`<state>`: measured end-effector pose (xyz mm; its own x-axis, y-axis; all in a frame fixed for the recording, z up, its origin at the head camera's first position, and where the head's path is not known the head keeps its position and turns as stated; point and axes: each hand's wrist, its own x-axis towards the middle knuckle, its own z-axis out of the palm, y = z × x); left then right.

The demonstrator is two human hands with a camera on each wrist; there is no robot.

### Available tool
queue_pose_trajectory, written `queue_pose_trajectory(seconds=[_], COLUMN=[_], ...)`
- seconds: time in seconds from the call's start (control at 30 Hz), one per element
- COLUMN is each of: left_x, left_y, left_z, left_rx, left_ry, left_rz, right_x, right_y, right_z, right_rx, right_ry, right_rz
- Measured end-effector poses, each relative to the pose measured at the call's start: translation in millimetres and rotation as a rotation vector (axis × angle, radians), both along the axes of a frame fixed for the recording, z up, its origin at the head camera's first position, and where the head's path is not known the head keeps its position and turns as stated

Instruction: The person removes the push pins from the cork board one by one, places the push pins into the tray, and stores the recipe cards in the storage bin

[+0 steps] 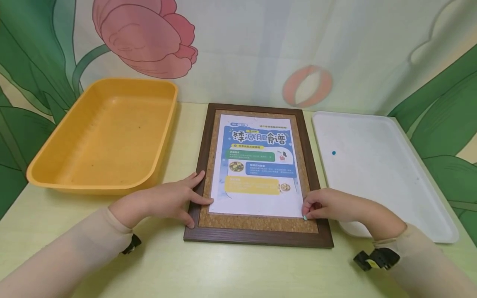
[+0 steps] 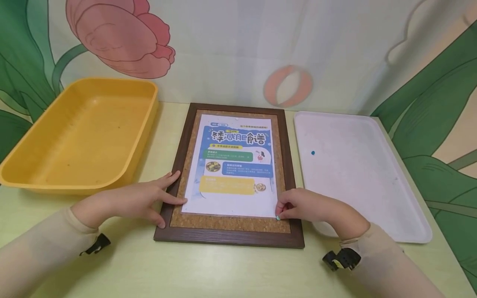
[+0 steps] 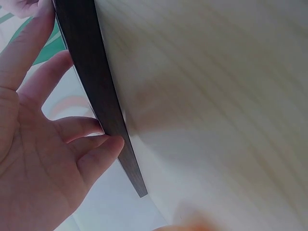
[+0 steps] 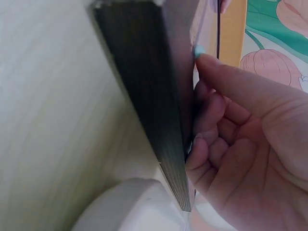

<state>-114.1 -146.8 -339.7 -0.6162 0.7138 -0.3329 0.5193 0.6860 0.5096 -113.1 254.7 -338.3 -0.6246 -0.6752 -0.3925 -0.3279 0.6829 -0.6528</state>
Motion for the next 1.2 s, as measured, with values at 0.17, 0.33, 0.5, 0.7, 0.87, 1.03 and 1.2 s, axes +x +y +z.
queue_pose_trajectory(seconds=[0.17,0.33,0.5,0.7,0.87,1.03,1.2], left_x=[0.1,-0.7,-1.6,-0.9,0.4,0.6,0.0], left_y=[-0.5,-0.5,0.0,0.1,0.5,1.3,1.2], left_z=[1.5,1.4,0.0,0.4,2.2,2.6,2.6], left_rx=[0.005,-0.002,0.0,-0.007,-0.004,-0.005,-0.013], left_ry=[-0.005,0.009,0.007,-0.001,-0.009,-0.01,-0.001], left_rz=[-0.002,0.0,-0.003,0.004,0.007,0.004,0.006], right_x=[-2.1,-3.7,-3.5,-3.4,-2.8,-1.7,-2.6], right_y=[-1.0,-1.4,0.1,0.8,1.1,2.0,1.4], right_z=[2.1,4.8,5.1,4.5,3.3,3.9,7.3], right_rx=[0.004,0.042,0.035,0.029,0.03,0.036,0.034], right_ry=[-0.012,-0.018,-0.043,-0.051,-0.055,-0.051,-0.037], right_rz=[0.023,0.035,0.036,0.041,0.04,0.049,0.073])
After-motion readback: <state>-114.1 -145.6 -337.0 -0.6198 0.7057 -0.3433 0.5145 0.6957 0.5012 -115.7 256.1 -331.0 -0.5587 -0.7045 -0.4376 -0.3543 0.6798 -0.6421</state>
